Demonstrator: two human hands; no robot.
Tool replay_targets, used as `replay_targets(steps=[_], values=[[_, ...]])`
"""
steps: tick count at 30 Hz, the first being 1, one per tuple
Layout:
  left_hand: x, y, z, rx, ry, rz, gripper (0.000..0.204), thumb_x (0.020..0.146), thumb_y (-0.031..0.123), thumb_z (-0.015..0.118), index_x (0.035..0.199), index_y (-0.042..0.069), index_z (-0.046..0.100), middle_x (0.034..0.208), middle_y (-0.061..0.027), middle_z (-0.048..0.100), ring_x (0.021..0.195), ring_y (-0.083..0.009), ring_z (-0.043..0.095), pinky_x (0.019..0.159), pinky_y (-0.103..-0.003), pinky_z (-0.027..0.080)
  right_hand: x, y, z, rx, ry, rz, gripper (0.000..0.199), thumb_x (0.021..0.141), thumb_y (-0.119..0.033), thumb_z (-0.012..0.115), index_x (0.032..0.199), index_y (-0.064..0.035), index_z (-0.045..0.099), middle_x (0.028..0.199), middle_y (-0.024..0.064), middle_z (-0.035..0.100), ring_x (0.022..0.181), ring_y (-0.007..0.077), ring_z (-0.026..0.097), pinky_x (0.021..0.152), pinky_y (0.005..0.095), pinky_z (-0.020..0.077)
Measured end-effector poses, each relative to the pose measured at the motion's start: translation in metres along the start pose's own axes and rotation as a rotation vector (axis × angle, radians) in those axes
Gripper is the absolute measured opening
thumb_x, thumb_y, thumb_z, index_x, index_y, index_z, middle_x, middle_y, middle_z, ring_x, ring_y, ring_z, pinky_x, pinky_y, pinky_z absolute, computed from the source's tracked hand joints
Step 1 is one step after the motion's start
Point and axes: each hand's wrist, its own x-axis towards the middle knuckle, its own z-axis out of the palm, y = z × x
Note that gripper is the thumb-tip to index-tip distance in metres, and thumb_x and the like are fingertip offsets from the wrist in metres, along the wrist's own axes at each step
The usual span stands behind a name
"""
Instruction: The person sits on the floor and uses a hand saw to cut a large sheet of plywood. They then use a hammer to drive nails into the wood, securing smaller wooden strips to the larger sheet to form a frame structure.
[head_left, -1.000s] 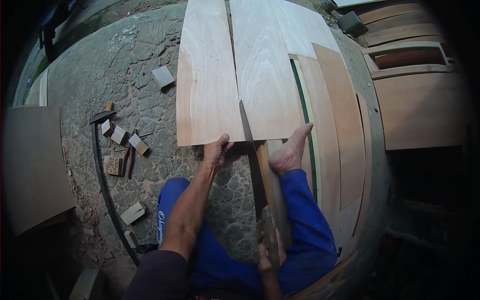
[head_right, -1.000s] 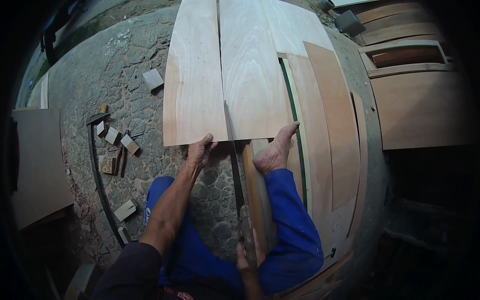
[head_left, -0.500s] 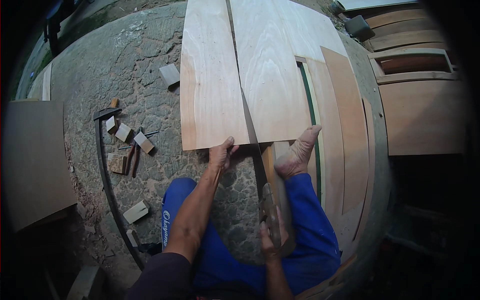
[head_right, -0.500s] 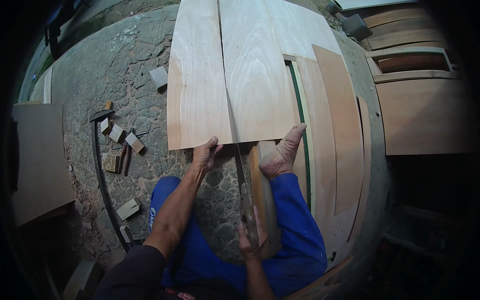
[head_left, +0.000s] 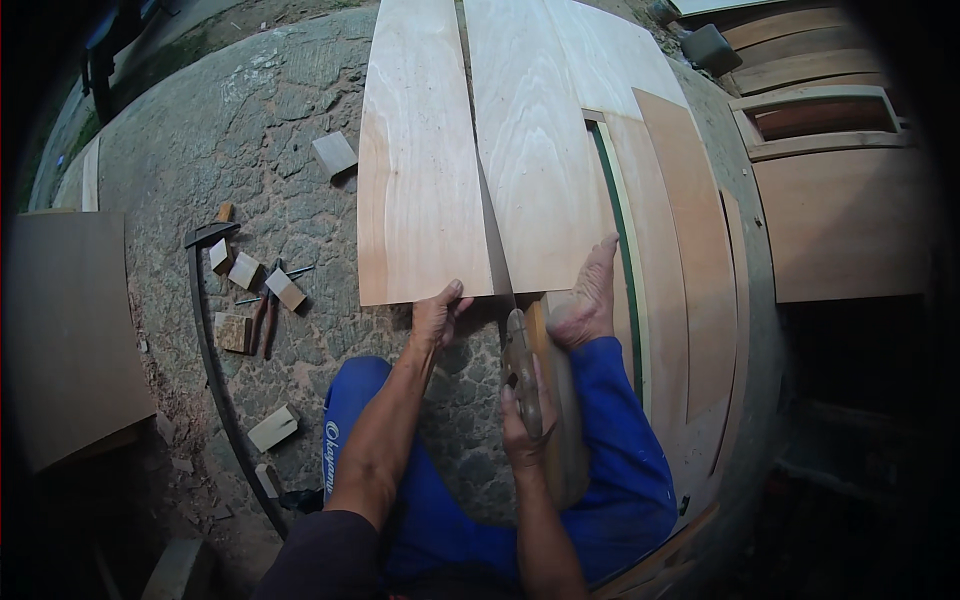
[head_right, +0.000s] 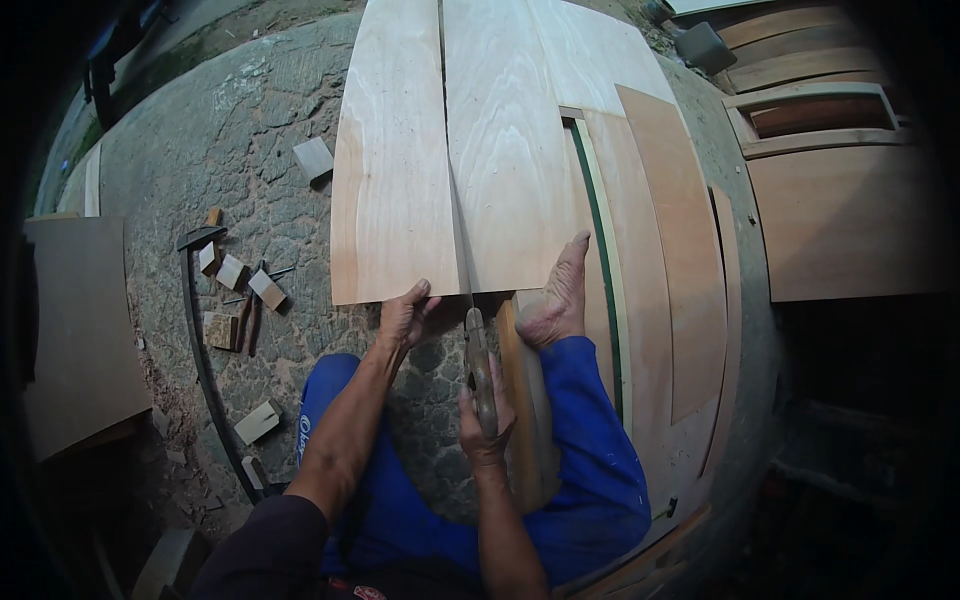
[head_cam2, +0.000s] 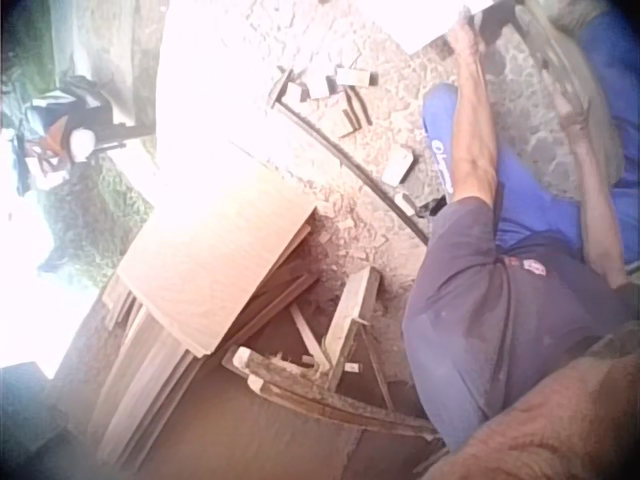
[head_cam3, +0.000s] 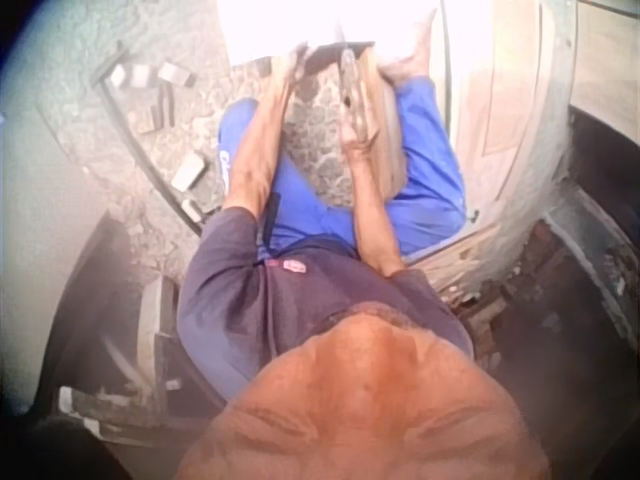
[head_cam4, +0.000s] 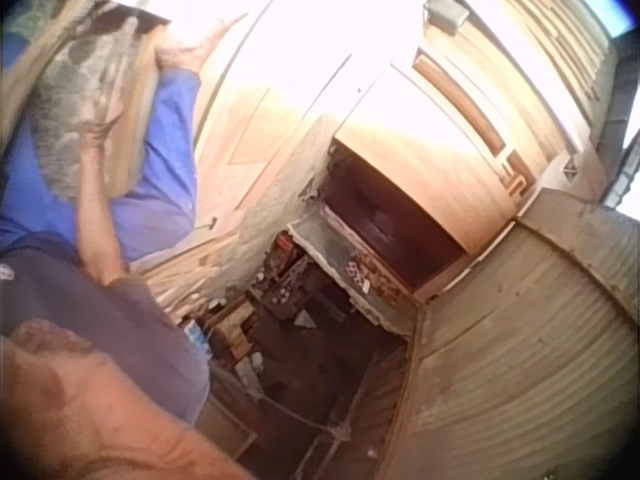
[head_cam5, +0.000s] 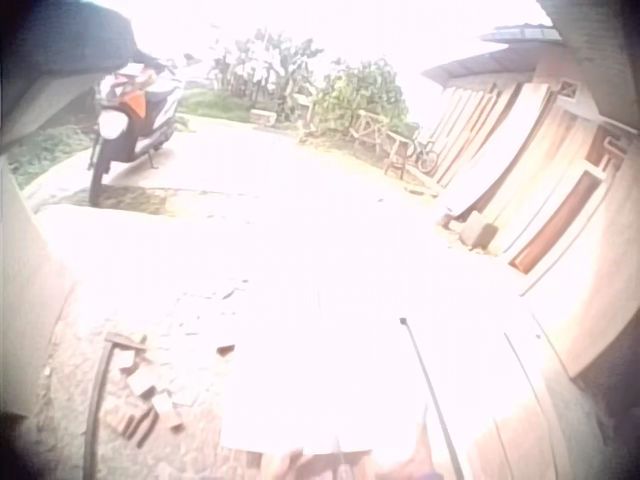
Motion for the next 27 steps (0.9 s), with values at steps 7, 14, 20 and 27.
replay_targets(steps=[7, 14, 20, 27], values=[[0.001, -0.017, 0.014, -0.018, -0.050, -0.042, 0.021, 0.091, 0.005, 0.071, 0.110, 0.007, 0.062, 0.097, -0.0031, 0.067, 0.090, -0.0155, 0.068, 0.074, -0.035, 0.062, -0.093, -0.021, -0.063, -0.118, 0.028, -0.065, 0.053, 0.091, -0.011, 0.064, 0.140, 0.0028, 0.051, 0.123, 0.0264, 0.065, 0.112, 0.0299, 0.068, 0.090, 0.0376, 0.0555], [-0.003, -0.003, 0.011, 0.003, 0.030, 0.006, 0.023, 0.090, 0.004, 0.071, 0.111, 0.007, 0.062, 0.096, -0.0029, 0.067, 0.089, -0.0155, 0.068, 0.074, -0.034, 0.062, 0.028, -0.002, 0.002, 0.026, -0.006, 0.069, 0.052, 0.091, -0.012, 0.065, 0.139, 0.0054, 0.051, 0.121, 0.0265, 0.065, 0.101, 0.0332, 0.070, 0.083, 0.0377, 0.0555], [0.003, -0.027, 0.015, -0.007, -0.032, -0.075, 0.028, 0.090, 0.004, 0.071, 0.116, 0.007, 0.060, 0.101, -0.0036, 0.066, 0.090, -0.0163, 0.067, 0.073, -0.034, 0.062, -0.116, -0.023, -0.069, -0.116, 0.046, -0.019, 0.052, 0.091, -0.008, 0.063, 0.138, 0.0075, 0.050, 0.124, 0.0252, 0.065, 0.104, 0.0319, 0.070, 0.090, 0.0362, 0.0557], [0.000, 0.000, 0.006, 0.016, 0.034, 0.007, 0.024, 0.090, 0.004, 0.071, 0.112, 0.009, 0.062, 0.095, -0.0021, 0.066, 0.088, -0.0151, 0.067, 0.072, -0.033, 0.062, 0.041, -0.006, 0.008, 0.072, -0.035, 0.112, 0.054, 0.089, -0.009, 0.065, 0.139, 0.0047, 0.051, 0.120, 0.0243, 0.067, 0.090, 0.0282, 0.072, 0.078, 0.0362, 0.0565]])
